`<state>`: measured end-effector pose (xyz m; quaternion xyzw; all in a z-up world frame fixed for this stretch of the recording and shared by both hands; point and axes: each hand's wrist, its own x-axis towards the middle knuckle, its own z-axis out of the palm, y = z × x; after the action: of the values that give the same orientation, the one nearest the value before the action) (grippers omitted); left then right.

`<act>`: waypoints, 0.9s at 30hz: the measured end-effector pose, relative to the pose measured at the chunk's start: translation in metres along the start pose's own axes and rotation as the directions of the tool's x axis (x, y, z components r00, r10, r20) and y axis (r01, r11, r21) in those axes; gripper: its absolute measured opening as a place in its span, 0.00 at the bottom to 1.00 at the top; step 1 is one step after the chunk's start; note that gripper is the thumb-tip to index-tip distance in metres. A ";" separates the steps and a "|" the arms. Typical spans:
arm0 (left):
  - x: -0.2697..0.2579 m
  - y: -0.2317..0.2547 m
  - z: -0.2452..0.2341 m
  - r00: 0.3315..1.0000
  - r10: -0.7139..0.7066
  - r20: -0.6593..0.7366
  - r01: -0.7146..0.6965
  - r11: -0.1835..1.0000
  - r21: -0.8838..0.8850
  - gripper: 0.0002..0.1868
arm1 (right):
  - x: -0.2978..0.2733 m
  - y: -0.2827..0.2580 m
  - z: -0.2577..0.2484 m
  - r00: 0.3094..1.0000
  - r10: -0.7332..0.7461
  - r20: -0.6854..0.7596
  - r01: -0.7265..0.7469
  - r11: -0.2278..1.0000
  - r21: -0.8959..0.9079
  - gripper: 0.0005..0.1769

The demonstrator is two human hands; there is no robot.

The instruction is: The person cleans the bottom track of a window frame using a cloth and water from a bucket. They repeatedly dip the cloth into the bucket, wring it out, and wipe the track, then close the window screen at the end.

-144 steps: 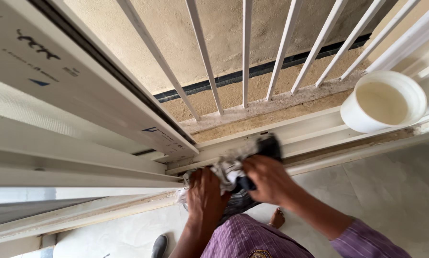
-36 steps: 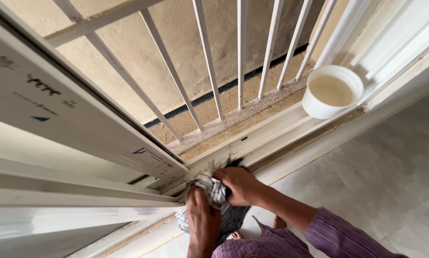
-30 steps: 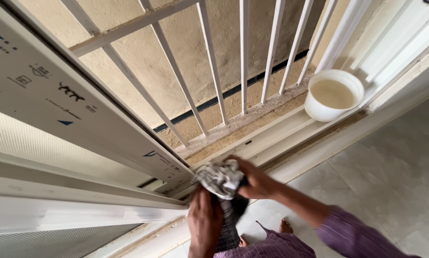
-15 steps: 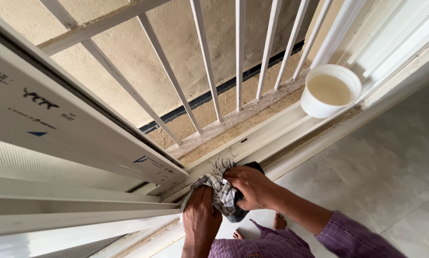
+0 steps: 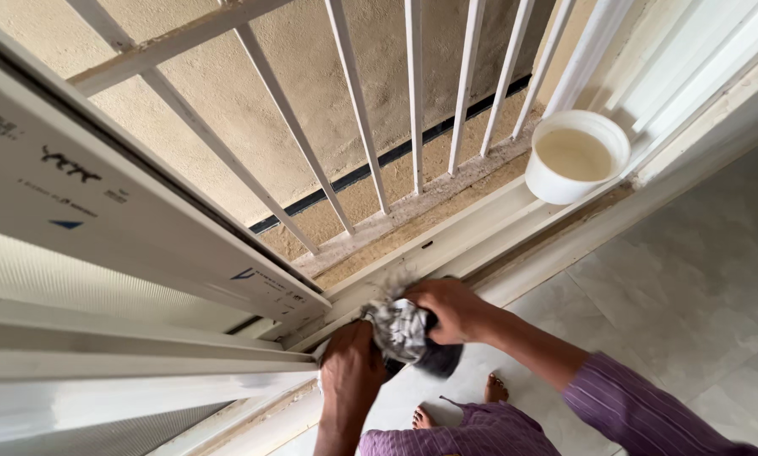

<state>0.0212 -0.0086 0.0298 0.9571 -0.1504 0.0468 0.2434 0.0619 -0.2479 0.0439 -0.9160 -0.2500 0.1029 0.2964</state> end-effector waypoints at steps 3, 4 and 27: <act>0.003 -0.006 0.005 0.998 -0.054 -0.009 0.054 0.995 -0.081 0.10 | 0.003 0.005 -0.011 0.977 -0.086 -0.193 0.124 0.973 0.194 0.25; 0.007 -0.005 0.007 0.979 0.057 -0.196 -0.075 0.994 -0.086 0.10 | 0.001 0.011 -0.025 0.967 -0.071 -0.246 0.085 0.995 0.044 0.25; -0.035 -0.016 0.018 0.926 0.044 -0.376 -0.115 0.979 -0.168 0.05 | 0.067 -0.041 0.027 0.984 -0.076 0.162 0.085 0.995 -0.050 0.39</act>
<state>-0.0068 0.0057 0.0013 0.8970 -0.1444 0.2220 0.3540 0.0937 -0.1708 0.0439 -0.9021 -0.3124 0.1567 0.2532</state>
